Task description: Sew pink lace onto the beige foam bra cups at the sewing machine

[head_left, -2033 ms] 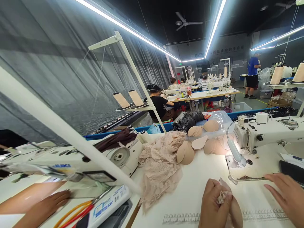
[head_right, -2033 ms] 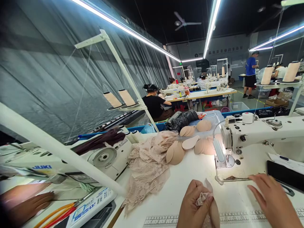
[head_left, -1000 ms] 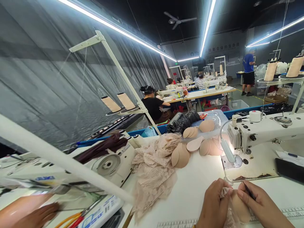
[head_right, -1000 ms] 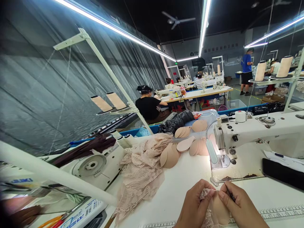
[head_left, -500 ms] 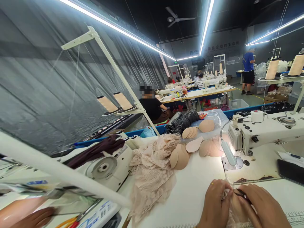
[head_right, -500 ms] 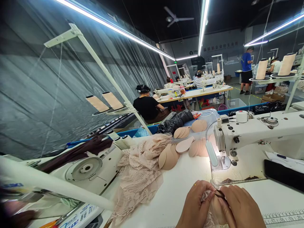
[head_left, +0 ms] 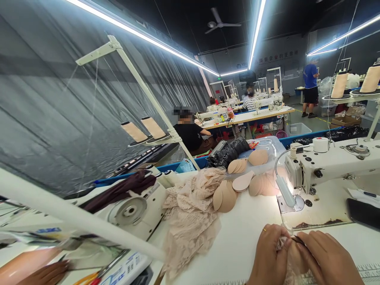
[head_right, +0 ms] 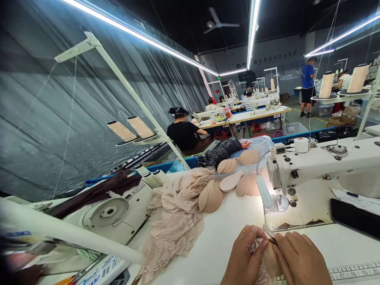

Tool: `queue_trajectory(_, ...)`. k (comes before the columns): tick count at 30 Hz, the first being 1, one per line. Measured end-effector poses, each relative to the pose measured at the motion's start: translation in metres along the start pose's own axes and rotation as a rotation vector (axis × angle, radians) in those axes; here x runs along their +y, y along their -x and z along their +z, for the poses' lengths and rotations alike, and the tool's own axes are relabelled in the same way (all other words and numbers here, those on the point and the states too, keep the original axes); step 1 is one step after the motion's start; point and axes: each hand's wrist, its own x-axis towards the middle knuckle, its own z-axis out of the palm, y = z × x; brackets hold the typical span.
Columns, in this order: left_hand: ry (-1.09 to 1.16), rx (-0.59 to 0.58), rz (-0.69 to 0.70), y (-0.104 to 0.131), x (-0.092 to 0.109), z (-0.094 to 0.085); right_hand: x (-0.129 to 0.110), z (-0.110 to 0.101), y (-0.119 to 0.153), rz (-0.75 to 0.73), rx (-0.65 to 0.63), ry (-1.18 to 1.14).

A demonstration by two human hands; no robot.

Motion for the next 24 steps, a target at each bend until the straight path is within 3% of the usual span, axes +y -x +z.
queue_trajectory(14,0.081,-0.047,-0.17,0.0,0.006,-0.004,-0.003,0.006,0.003,-0.058,0.105,0.014)
queue_trajectory(20,0.106,-0.069,-0.218,0.0,0.007,-0.005,-0.016,0.005,-0.001,0.037,0.102,-0.02)
queue_trajectory(24,0.103,-0.1,-0.177,0.003,0.004,-0.004,-0.012,0.007,-0.002,0.048,0.141,-0.098)
